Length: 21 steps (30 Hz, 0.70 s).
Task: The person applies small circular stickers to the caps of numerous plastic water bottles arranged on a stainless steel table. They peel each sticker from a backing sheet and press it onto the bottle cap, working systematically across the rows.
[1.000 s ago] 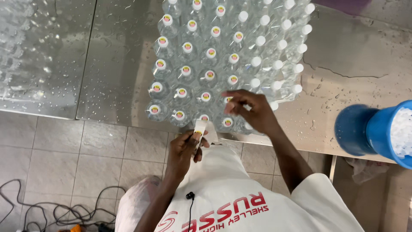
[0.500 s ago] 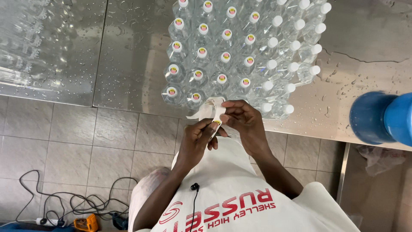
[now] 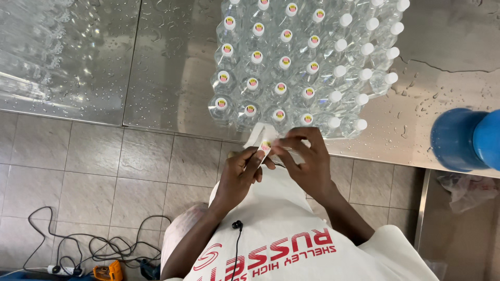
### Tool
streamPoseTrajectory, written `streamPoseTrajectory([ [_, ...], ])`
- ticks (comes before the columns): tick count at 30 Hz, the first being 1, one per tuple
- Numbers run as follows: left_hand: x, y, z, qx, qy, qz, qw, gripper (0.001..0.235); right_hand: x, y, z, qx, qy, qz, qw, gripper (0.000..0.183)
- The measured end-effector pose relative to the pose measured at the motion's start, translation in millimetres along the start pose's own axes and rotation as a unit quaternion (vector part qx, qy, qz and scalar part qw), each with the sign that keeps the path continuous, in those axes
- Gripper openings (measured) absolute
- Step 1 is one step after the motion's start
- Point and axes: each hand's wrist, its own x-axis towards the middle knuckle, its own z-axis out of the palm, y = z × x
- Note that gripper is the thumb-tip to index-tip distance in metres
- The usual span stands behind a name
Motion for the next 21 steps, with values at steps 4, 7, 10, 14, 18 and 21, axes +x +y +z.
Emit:
streamPoseTrajectory([
  [4,-6,-6,-1,0.024,-0.009,-0.002,1.000,0.029,4,-15,-6,0.008,-0.053,-0.062,0.997,0.021],
  [7,-7,7,0,0.022,-0.025,0.006,0.999,0.031,8,-19,-14,0.078,-0.100,-0.005,0.992,0.020],
  [10,-6,13,1,0.044,-0.067,0.010,0.997,0.035,7,-17,-20,0.141,-0.111,0.070,0.981,0.023],
  [14,-3,4,7,0.134,-0.048,0.059,0.988,0.024,5,-13,-24,0.199,-0.132,0.142,0.961,0.025],
  [18,3,-5,14,0.174,-0.034,0.078,0.981,0.021,5,2,-23,0.210,-0.116,0.116,0.964,0.022],
  [21,10,-3,18,0.183,-0.037,0.079,0.979,0.023,6,9,-25,0.213,-0.121,0.121,0.962,0.020],
])
